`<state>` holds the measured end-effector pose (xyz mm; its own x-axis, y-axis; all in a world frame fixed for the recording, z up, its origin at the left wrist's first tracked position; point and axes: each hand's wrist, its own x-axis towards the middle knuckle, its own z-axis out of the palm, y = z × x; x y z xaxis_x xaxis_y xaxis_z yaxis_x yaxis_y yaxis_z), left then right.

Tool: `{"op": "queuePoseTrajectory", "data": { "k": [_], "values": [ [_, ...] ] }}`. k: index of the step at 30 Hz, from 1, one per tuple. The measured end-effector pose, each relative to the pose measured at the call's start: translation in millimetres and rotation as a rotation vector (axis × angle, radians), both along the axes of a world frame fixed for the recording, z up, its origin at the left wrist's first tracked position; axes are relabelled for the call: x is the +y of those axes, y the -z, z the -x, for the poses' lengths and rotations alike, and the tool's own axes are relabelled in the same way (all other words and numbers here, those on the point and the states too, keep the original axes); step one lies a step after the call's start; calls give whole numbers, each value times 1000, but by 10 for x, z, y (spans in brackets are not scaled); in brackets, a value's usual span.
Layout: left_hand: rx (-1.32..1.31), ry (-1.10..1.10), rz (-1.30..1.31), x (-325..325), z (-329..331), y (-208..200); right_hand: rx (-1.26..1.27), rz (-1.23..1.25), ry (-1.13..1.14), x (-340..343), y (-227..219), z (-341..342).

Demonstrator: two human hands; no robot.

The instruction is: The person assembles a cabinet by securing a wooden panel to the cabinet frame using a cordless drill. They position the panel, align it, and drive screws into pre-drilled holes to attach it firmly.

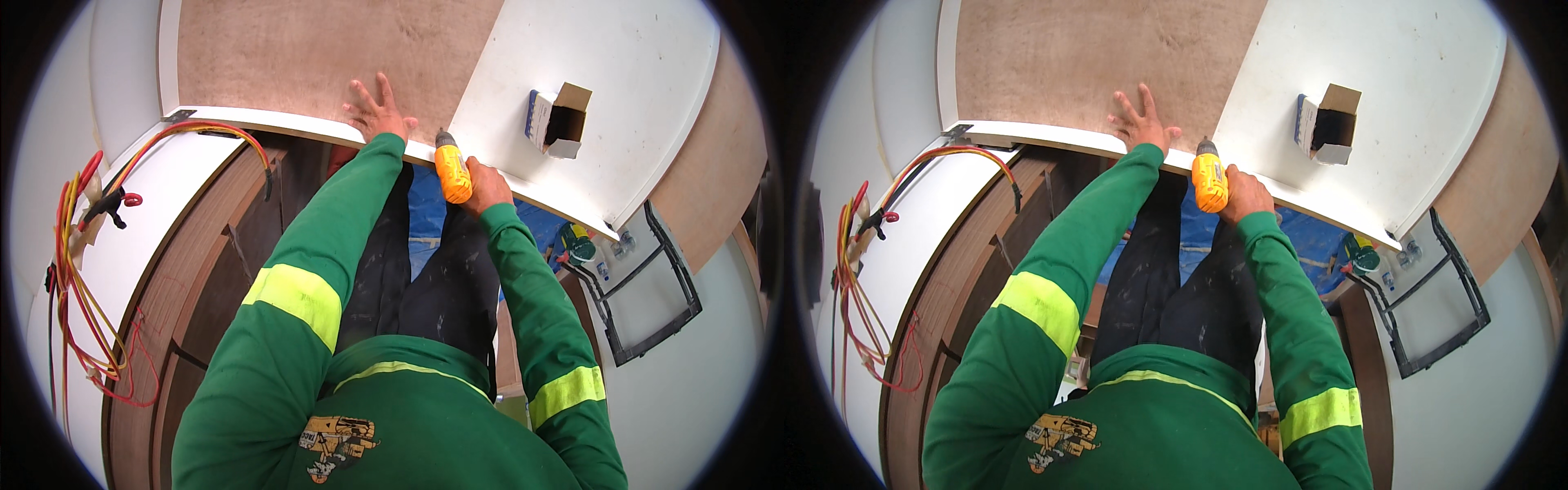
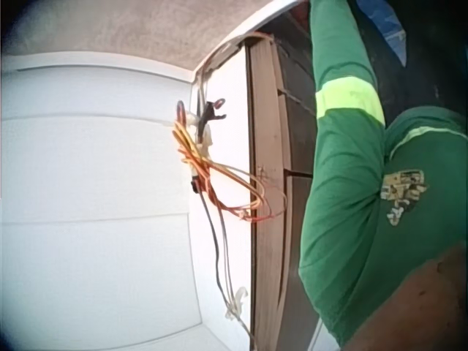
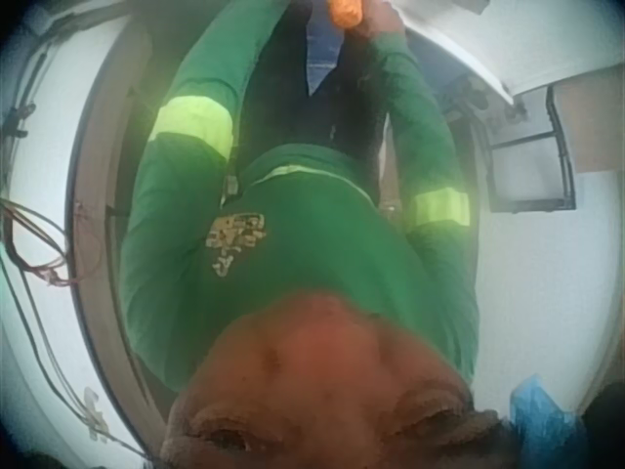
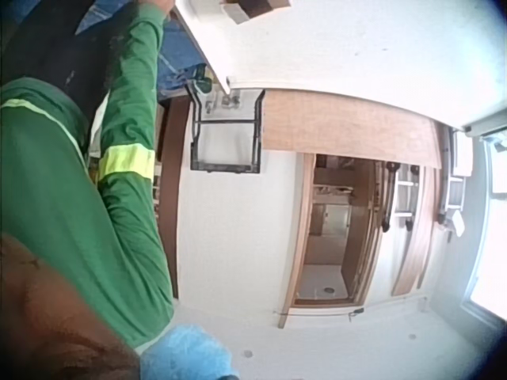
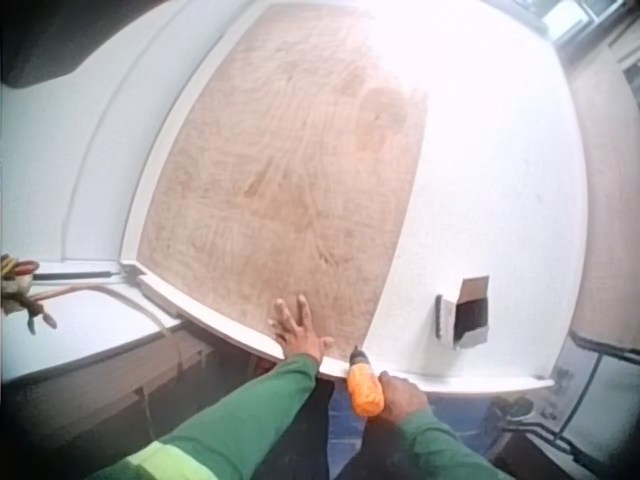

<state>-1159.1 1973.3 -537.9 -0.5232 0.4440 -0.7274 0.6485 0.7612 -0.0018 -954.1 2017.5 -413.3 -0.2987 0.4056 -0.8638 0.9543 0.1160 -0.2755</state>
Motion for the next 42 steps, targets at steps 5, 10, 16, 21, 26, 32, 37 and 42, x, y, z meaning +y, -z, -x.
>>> {"op": "queuePoseTrajectory", "data": {
  "k": [5,10,16,21,26,32,37,42],
  "values": [
    [6,-6,-23,3,6,-3,5,12,-42,25,24,-10],
    [1,-17,-21,-8,-6,-19,11,11,-39,46,6,-15],
    [1,-35,-30,20,5,-38,46,-31,-224,201,53,1],
    [-10,-49,-12,27,-3,-50,61,-34,-367,368,74,21],
    [8,-56,-44,17,-5,-42,44,-21,-429,442,54,62],
    [3,-78,-36,43,-14,-81,70,-95,-539,454,55,80],
    [1,-82,-5,72,4,-83,110,-218,-484,170,-126,-132],
    [-28,-88,-49,22,-23,-119,138,-92,35,-300,-641,-817]
  ]
}}
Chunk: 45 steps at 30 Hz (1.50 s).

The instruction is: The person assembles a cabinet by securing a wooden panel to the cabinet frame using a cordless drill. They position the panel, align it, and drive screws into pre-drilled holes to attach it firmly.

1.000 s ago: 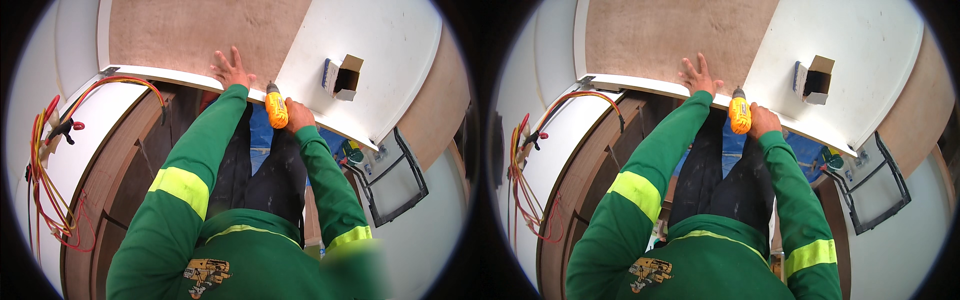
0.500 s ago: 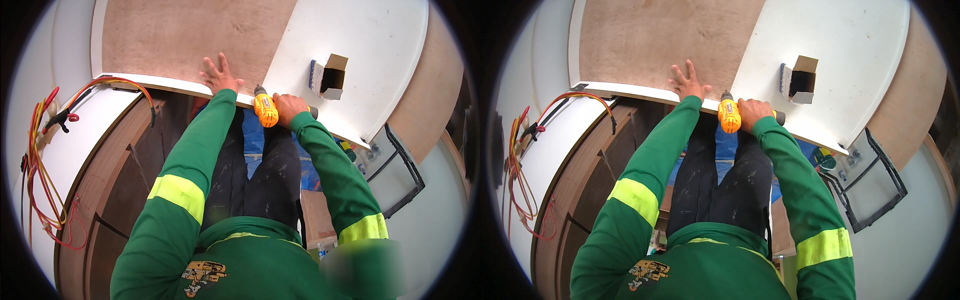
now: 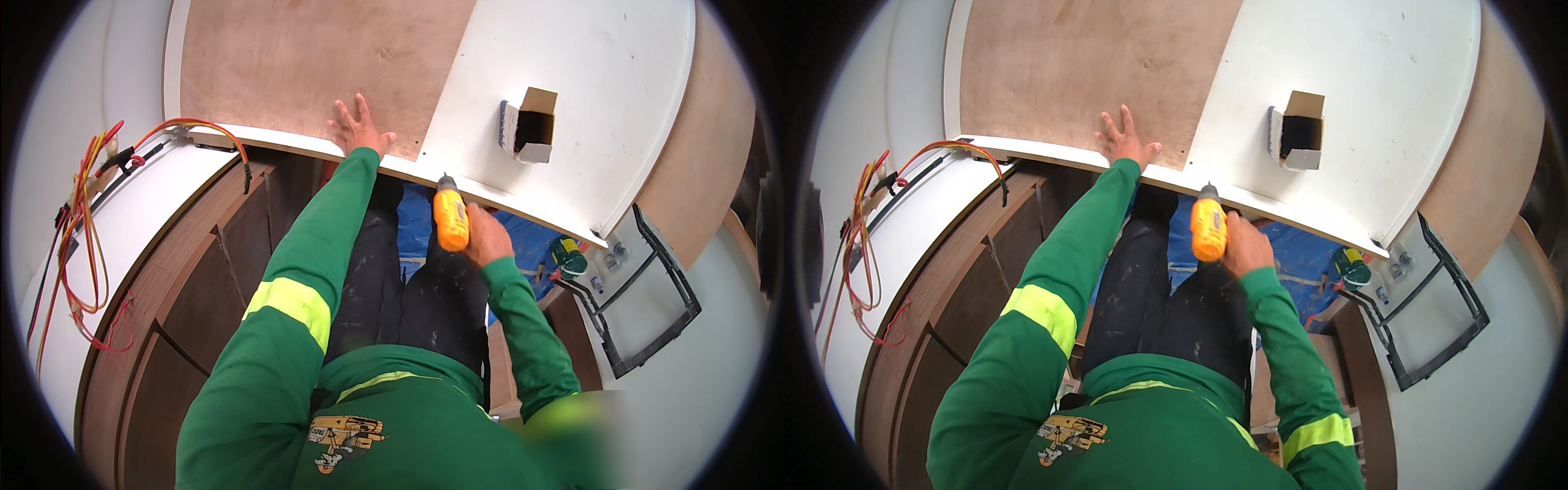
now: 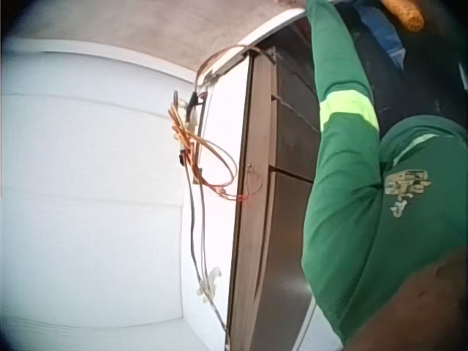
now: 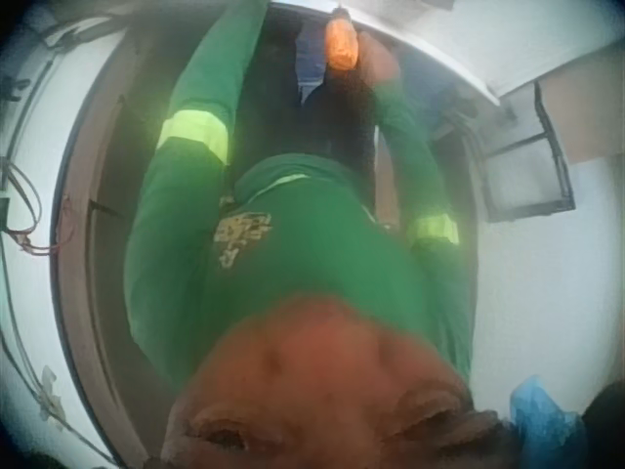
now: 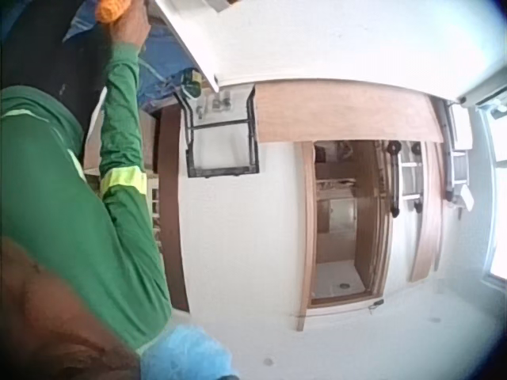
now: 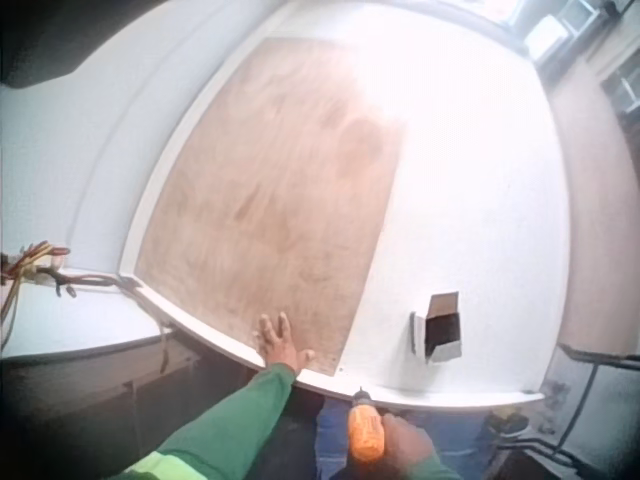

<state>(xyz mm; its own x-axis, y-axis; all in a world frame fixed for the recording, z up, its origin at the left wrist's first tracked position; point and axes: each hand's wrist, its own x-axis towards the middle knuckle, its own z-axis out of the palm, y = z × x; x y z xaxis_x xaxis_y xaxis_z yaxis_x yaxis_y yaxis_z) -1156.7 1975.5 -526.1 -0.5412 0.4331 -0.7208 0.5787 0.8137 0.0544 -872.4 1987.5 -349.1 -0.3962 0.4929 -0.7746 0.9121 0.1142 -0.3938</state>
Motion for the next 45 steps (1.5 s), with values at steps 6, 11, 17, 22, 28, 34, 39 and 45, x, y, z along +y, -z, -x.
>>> {"op": "queuePoseTrajectory", "data": {
  "k": [6,11,17,22,28,34,39,45],
  "values": [
    [-21,281,-74,114,-436,-102,-125,84,303,-531,-483,-638],
    [19,219,9,263,-451,31,-168,167,400,-945,-587,-986],
    [201,184,-172,622,-387,-147,-120,174,352,-1238,-489,-1174],
    [-499,555,-897,1190,-1198,-475,-86,103,367,-1241,-434,-1269],
    [-352,1049,-446,1748,-2263,-277,-100,58,410,-1327,-399,-1428],
    [-298,1257,-318,1950,-2345,-50,-145,111,501,-1438,-453,-1484],
    [-230,1363,-297,1895,-2355,-146,-111,36,476,-1429,-484,-1481],
    [-246,1197,-541,1746,-2365,-267,-113,8,424,-1453,-464,-1501]
  ]
}}
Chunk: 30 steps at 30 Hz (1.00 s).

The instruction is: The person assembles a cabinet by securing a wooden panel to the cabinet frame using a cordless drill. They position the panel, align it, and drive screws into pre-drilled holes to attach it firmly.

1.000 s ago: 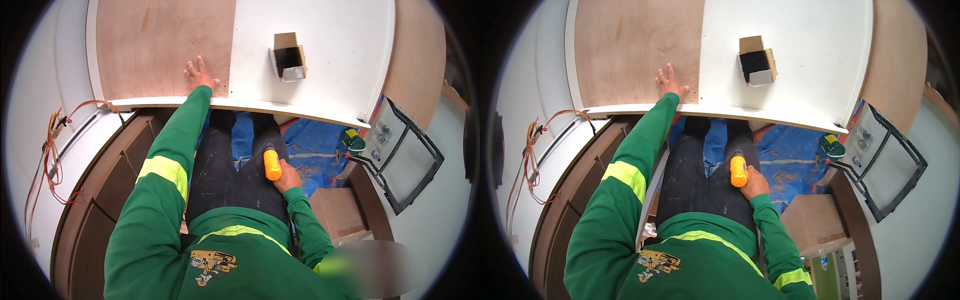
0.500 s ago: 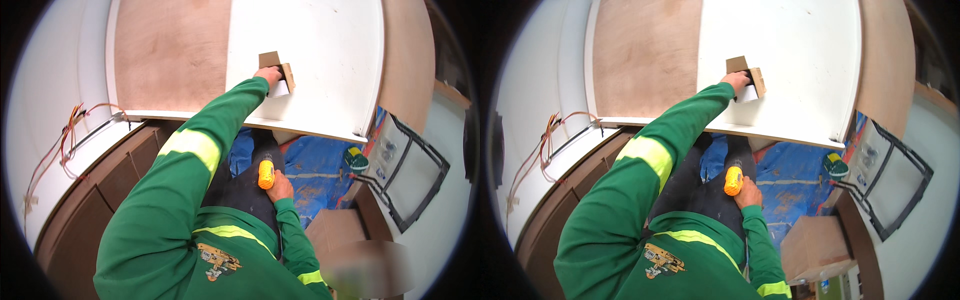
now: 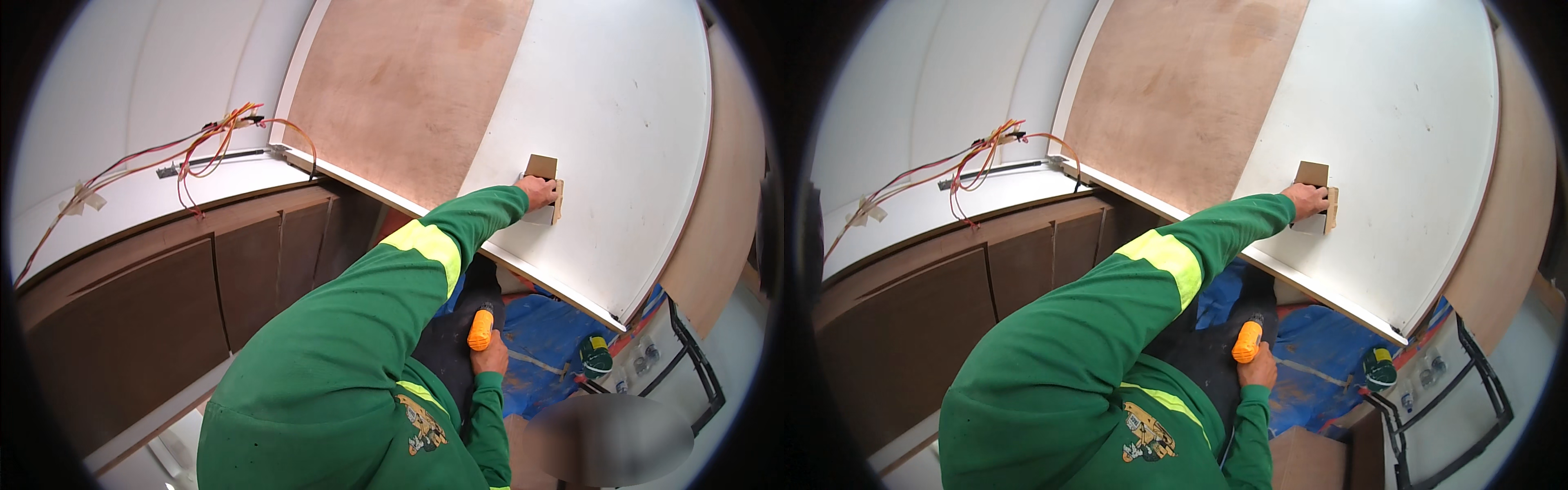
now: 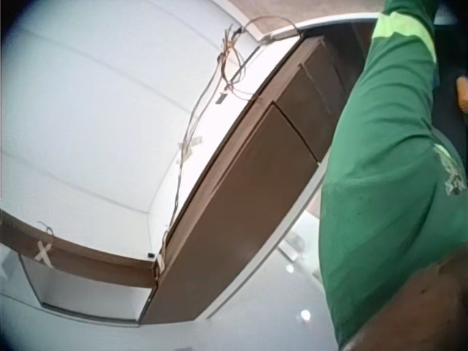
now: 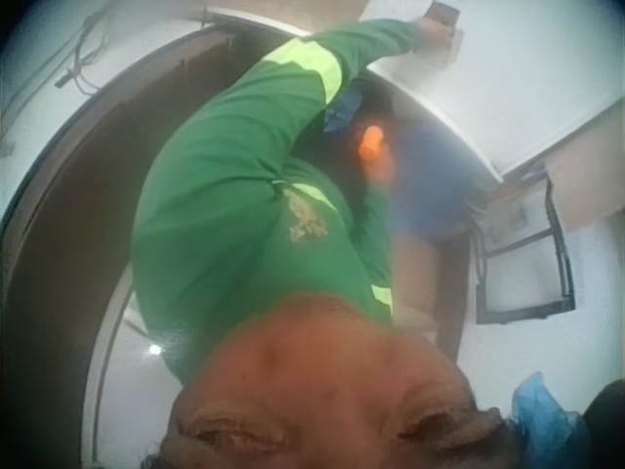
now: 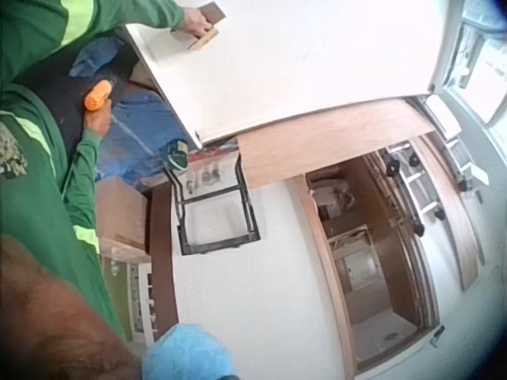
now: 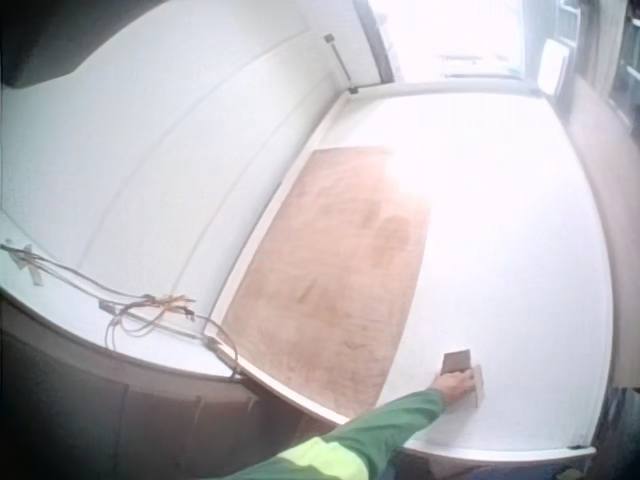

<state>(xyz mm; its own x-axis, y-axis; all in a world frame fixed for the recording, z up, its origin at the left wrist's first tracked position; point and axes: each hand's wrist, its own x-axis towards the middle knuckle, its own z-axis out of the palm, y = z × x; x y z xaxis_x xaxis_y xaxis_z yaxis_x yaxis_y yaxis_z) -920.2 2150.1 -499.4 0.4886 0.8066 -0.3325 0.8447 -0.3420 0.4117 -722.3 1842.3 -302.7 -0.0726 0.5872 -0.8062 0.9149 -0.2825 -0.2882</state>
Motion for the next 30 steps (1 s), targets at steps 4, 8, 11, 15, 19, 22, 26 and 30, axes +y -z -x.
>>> {"op": "queuePoseTrajectory", "data": {
  "k": [4,8,11,15,19,22,26,30],
  "values": [
    [-178,-264,19,-124,-67,-189,4,-6,-61,54,-17,2],
    [-596,-611,3,-549,84,-575,-18,9,-83,270,-101,64],
    [-582,-717,-65,-1060,381,-826,-2,-37,-103,484,-170,63],
    [-543,-779,70,-2042,1005,-933,43,-87,-76,595,-97,-124],
    [-369,-1182,-2,-3039,1624,-1012,219,-241,198,475,322,-478],
    [-423,-1478,222,-3531,2116,-1153,327,37,616,327,631,-893],
    [-350,-1506,151,-3735,2474,-1523,228,-17,885,63,608,-1304],
    [-443,-1514,242,-3613,2745,-1606,222,-61,1009,-150,120,-1469]
  ]
}}
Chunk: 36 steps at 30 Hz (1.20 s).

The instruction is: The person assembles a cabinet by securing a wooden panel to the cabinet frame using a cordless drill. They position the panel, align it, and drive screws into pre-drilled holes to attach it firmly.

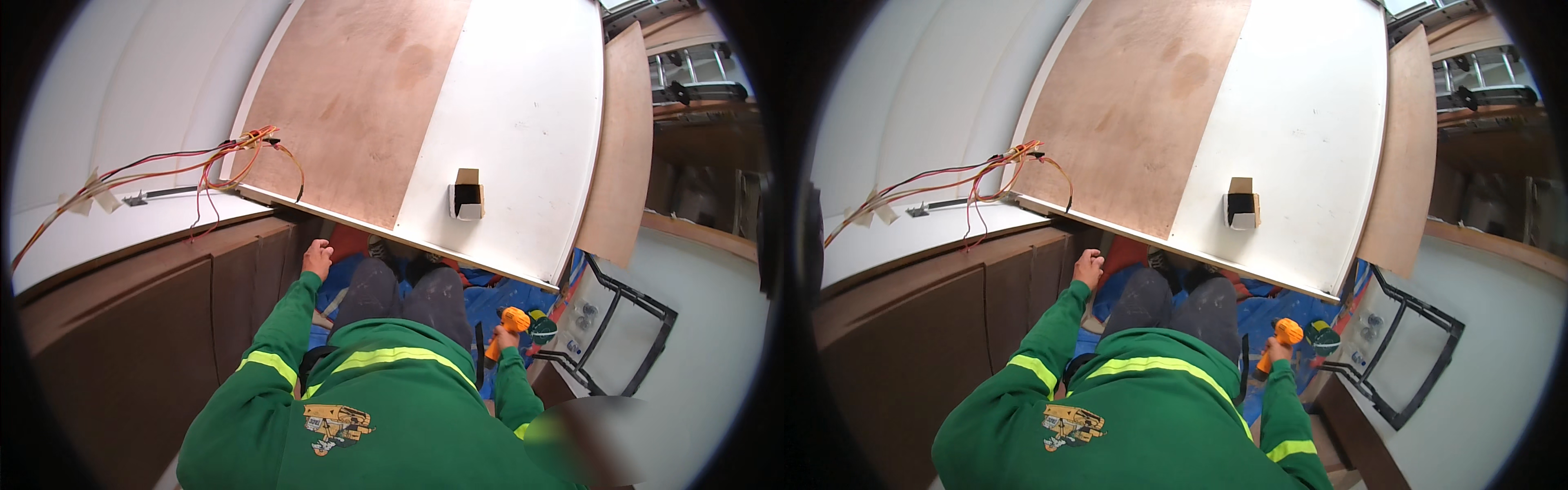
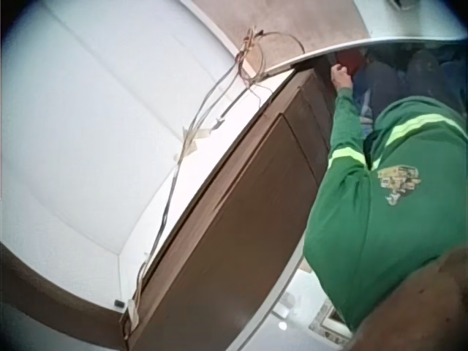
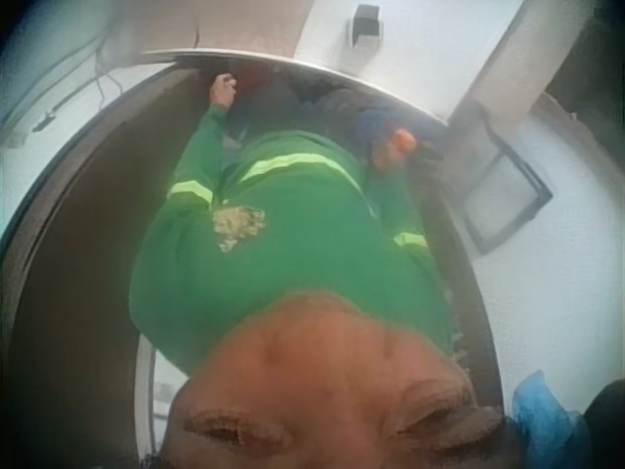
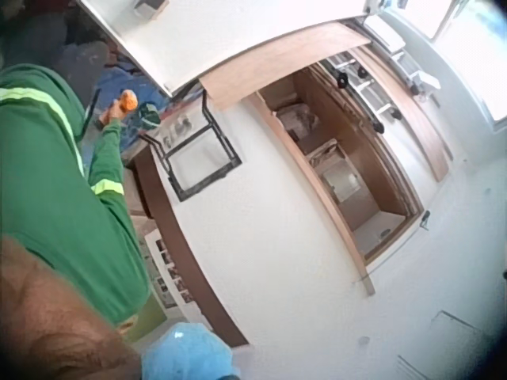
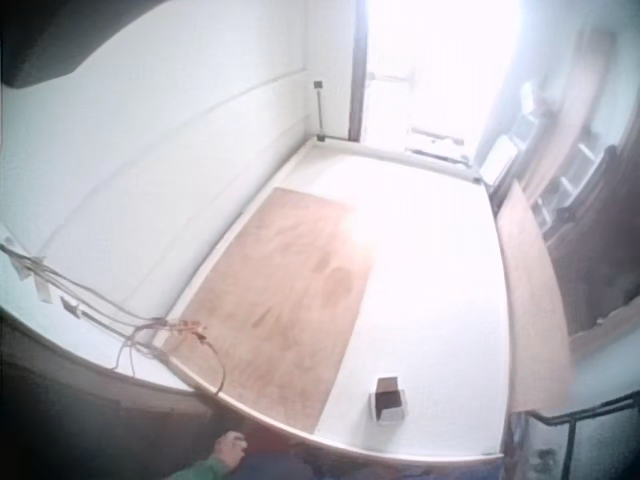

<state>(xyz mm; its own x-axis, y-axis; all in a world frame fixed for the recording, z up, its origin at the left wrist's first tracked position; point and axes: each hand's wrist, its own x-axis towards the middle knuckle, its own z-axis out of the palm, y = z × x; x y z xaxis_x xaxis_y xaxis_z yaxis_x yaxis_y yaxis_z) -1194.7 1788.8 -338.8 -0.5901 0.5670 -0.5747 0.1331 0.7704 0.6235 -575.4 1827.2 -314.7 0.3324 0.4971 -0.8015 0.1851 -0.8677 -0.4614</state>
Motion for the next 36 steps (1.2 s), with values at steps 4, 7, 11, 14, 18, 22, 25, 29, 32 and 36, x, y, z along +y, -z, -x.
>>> {"op": "queuePoseTrajectory", "data": {
  "k": [4,7,11,14,18,22,25,29,32,36],
  "values": [
    [-142,2,17,-212,274,188,-88,-53,61,-391,-635,122],
    [-291,-42,81,-438,467,415,-153,-192,133,-480,-1127,313],
    [-392,25,84,-966,731,636,-155,-409,182,-526,-1764,583],
    [-435,-9,223,-1314,849,769,-222,-533,233,-474,-2142,750],
    [-410,45,330,-1525,887,849,-173,-868,478,-267,-2514,1012],
    [-476,197,388,-1232,818,906,-542,-1036,270,-15,-2980,1346],
    [-489,317,314,-727,733,969,-716,-808,183,128,-3248,1571],
    [-487,399,52,83,610,1067,-797,-1157,-134,556,-3024,1775],
    [-465,361,-31,535,537,995,-806,-1129,-260,818,-2751,1884],
    [-539,290,-139,891,396,671,-914,-1110,-505,1329,-2496,1974]
  ]
}}
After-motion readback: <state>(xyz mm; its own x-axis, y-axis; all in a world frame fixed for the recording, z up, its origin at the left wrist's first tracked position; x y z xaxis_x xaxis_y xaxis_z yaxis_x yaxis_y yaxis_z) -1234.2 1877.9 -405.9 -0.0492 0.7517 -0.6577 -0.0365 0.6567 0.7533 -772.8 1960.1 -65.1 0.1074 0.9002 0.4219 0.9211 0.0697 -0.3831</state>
